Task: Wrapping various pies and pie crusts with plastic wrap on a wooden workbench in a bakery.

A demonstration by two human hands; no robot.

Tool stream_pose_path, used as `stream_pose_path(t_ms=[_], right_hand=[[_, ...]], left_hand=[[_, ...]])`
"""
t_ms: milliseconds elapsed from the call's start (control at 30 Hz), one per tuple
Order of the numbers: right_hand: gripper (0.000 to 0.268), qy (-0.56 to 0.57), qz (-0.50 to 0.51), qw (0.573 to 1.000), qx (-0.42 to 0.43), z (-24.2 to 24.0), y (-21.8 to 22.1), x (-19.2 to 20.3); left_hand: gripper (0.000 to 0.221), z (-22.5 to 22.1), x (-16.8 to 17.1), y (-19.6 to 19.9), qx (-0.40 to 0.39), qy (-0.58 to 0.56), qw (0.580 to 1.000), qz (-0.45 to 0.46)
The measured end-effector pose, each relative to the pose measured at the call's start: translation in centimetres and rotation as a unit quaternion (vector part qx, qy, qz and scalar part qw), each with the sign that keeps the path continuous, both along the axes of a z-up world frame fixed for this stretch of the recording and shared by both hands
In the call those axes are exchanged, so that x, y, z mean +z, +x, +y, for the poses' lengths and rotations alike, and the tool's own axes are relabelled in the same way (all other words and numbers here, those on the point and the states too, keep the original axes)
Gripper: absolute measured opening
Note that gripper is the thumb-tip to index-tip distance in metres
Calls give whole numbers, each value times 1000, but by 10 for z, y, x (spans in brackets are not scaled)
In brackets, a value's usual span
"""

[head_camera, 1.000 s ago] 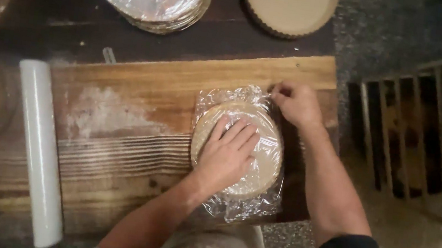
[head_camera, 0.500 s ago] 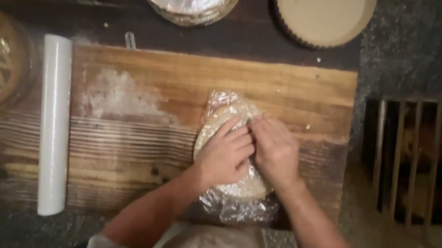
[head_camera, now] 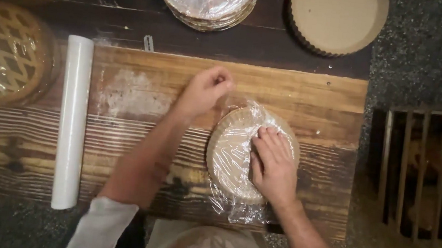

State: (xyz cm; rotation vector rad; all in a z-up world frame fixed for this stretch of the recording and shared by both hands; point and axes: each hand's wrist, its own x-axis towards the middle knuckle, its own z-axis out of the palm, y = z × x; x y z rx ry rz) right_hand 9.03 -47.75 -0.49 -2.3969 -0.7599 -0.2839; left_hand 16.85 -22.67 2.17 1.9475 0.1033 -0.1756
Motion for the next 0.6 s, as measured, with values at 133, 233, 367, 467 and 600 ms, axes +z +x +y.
stream_pose_path(t_ms=[133, 233, 367, 467, 600], right_hand=[[32, 4, -3, 1000, -1, -1, 2, -3], [33, 3, -2, 1000, 1, -2, 1, -8], [33, -11, 0, 1000, 1, -3, 1, -8], [36, -19, 1, 1000, -3, -2, 5, -8], [22, 68, 13, 998, 10, -11, 7, -1]], left_hand=[[75, -23, -49, 2, 2, -322, 946, 37], [67, -37, -58, 13, -57, -266, 962, 19], [26, -49, 5, -9, -60, -58, 987, -139], [28, -94, -64, -28, -76, 176, 879, -436], [40, -84, -47, -66, -173, 157, 921, -313]])
